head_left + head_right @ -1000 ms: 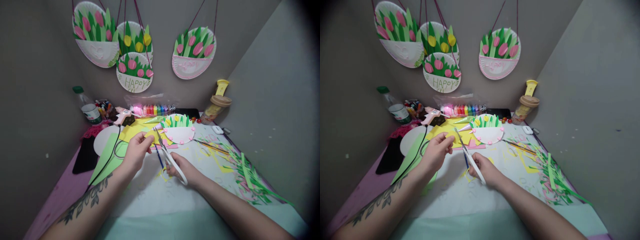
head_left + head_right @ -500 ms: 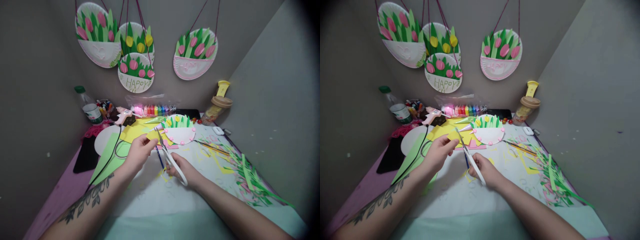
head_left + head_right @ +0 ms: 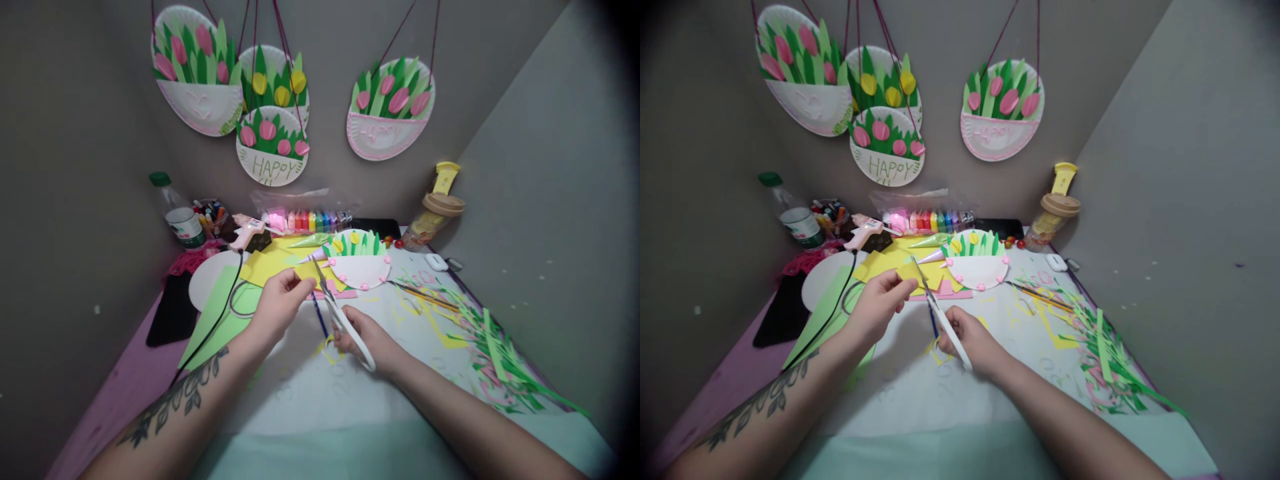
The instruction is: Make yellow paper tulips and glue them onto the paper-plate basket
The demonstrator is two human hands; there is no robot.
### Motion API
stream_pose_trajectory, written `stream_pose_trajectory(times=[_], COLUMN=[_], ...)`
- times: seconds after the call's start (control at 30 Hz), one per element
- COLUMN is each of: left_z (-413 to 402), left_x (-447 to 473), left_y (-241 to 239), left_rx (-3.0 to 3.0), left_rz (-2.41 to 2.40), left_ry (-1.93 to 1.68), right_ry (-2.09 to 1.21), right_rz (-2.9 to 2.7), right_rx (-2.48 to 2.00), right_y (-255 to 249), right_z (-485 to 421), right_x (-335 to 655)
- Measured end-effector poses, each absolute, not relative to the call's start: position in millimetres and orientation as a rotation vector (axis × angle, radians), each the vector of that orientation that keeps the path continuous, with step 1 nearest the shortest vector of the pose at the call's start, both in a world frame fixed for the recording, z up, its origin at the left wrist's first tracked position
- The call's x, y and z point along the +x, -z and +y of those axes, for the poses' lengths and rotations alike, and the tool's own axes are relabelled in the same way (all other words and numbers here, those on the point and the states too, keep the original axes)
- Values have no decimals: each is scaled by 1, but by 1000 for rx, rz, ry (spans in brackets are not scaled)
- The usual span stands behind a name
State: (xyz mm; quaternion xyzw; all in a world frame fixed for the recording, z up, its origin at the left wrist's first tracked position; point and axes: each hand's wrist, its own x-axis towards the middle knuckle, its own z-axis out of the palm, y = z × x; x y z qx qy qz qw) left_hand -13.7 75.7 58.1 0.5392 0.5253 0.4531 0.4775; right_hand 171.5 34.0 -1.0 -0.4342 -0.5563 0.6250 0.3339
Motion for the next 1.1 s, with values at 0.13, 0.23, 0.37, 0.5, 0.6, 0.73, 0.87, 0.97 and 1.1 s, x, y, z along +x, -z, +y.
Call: stream_pose_trajectory(times=[0.13,0.23,0.37,0.5,0.6,0.73,0.87,0.97,1.1], left_z=[77,78,77,77,77,78,78,77,78], left_x=[-16,-17,-18,-17,-18,-19,-19,-18,-19], left_y=[-59,-62,-65,-65,-63,-60,-61,-63,-63], left_rx=[1360,1369,1365,1374,1404,1458,1454,1433,1475], left_rz=[1281,1289,1289,1288,1276,1228,1233,1254,1249], left_ry=[-1077,-1059,-1046,-1044,-1037,-1041,-1047,-1047,-1052], right_ry=[-1640,-1630,-1634,-1631,-1646,-1654,-1656,-1655,-1651], right_rz=[-1438,-1437,-1444,-1442,-1422,-1409,-1413,-1419,-1421], right_rx=[-1149,-1143,-1130,-1137,-1138,-1142,-1138,-1127,-1116], right_y=[1,2,4,3,0,-3,1,4,6], right_z=[34,35,35,34,34,34,35,35,35], right_x=[172,173,174,173,171,170,172,173,173])
